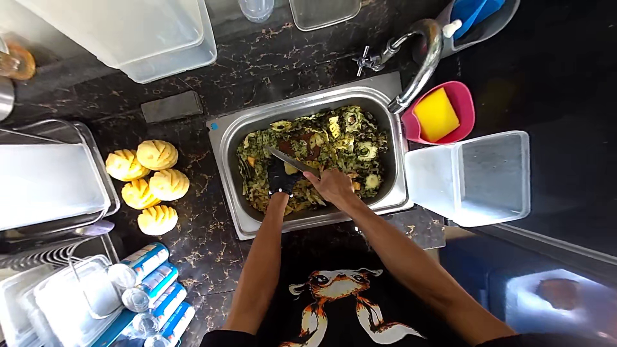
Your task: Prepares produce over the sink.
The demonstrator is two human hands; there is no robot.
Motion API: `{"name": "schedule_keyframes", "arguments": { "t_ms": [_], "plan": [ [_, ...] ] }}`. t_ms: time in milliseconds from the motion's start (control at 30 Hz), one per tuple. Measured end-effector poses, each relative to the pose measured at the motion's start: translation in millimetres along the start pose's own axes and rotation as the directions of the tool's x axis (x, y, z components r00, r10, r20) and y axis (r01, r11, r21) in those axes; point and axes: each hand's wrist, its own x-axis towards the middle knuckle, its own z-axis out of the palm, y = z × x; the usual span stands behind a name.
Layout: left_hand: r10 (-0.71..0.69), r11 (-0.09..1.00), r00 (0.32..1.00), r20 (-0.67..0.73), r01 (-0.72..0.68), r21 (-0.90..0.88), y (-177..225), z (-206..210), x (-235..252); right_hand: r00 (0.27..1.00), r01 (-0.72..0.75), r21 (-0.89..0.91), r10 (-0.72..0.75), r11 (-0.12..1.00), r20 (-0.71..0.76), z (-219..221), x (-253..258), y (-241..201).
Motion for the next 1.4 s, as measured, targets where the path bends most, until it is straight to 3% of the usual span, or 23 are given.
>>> {"name": "schedule_keyframes", "arguments": {
  "t_ms": [33, 200, 233, 300, 333, 367, 400, 433, 500, 533, 567, 600, 667, 800, 900, 967, 1133, 1233, 1267, 1300, 1333, 1400],
  "plan": [
    [-0.049, 0.998, 0.995, 0.084, 0.046, 0.036, 8, -10, -2, 0.999, -0.015, -0.002, 0.015, 1.0, 0.029, 0, 1, -3],
    [-0.005, 1.0, 0.994, 0.108, 0.008, -0.025, 13, -15, 9, 0.986, -0.065, 0.16, 0.039, 0.985, 0.16, -11, 34, -8],
    [0.043, 0.999, 0.992, 0.116, -0.043, -0.003, 2, -7, 26, 0.984, -0.08, 0.226, 0.041, 0.971, 0.173, -9, 41, -2],
    [0.263, 0.964, 0.964, -0.02, -0.263, 0.04, -36, 23, 58, 0.983, -0.098, 0.334, 0.038, 0.938, 0.181, -1, 40, 12],
    [0.311, 0.947, 0.95, 0.004, -0.311, 0.082, -39, 19, 58, 0.984, -0.09, 0.371, 0.024, 0.924, 0.179, -1, 34, 17],
    [0.257, 0.951, 0.96, 0.11, -0.271, 0.146, -27, -1, 42, 0.988, -0.065, 0.388, 0.004, 0.919, 0.157, -1, 26, 20],
    [0.023, 0.971, 0.942, 0.335, -0.102, 0.218, 2, -33, 21, 0.993, -0.031, 0.392, -0.018, 0.919, 0.121, -1, 17, 23],
    [-0.136, 0.969, 0.909, 0.393, 0.04, 0.242, 15, -46, 5, 0.997, 0.006, 0.377, -0.037, 0.926, 0.073, 1, 9, 26],
    [-0.228, 0.959, 0.916, 0.331, 0.152, 0.238, 4, -37, -13, 0.998, 0.032, 0.31, -0.045, 0.95, 0.034, 4, 2, 29],
    [-0.154, 0.968, 0.945, 0.29, 0.085, 0.236, -6, -26, -15, 0.998, 0.024, 0.28, -0.038, 0.96, 0.044, 6, -1, 30],
    [0.025, 0.976, 0.989, 0.147, -0.056, 0.212, -20, -8, -17, 0.998, 0.012, 0.255, -0.026, 0.967, 0.054, 9, -4, 31],
    [0.25, 0.956, 0.964, -0.094, -0.23, 0.18, -35, 15, -13, 0.998, -0.001, 0.232, -0.014, 0.973, 0.06, 11, -7, 32],
    [0.032, 0.981, 0.98, 0.198, -0.068, 0.182, 11, -17, -9, 0.999, -0.012, 0.209, 0.001, 0.978, 0.053, 13, -9, 32],
    [-0.03, 0.983, 0.985, 0.171, -0.002, 0.185, 15, -11, -5, 0.992, -0.076, 0.076, 0.068, 0.994, 0.104, -1, -16, 19],
    [-0.168, 0.959, 0.911, 0.375, 0.064, 0.275, 21, -22, 3, 0.996, -0.058, 0.039, 0.055, 0.998, 0.073, 1, -9, 9],
    [-0.009, 0.957, 0.975, 0.223, -0.057, 0.286, -17, 10, -10, 0.997, -0.043, 0.068, 0.039, 0.997, 0.068, 3, 2, 1],
    [-0.173, 0.949, 0.934, 0.314, 0.073, 0.306, -6, -1, -19, 0.992, -0.052, 0.133, 0.035, 0.99, 0.122, -5, 2, 5],
    [-0.087, 0.973, 0.955, 0.285, 0.02, 0.231, 4, -6, 2, 0.985, -0.073, 0.161, 0.046, 0.984, 0.165, -3, 10, 11],
    [-0.008, 0.979, 0.978, 0.206, -0.035, 0.2, -3, 5, 17, 0.982, -0.082, 0.179, 0.049, 0.98, 0.184, -3, 18, 8],
    [0.133, 0.981, 0.991, 0.016, -0.134, 0.138, -23, 30, 35, 0.977, -0.092, 0.201, 0.049, 0.975, 0.208, -5, 28, 5],
    [0.198, 0.974, 0.978, -0.065, -0.188, 0.128, -34, 46, 49, 0.969, -0.106, 0.228, 0.048, 0.968, 0.243, -5, 37, 5],
    [0.241, 0.957, 0.97, -0.023, -0.233, 0.174, -39, 47, 66, 0.959, -0.119, 0.312, 0.028, 0.943, 0.281, 2, 48, 14]
  ]
}}
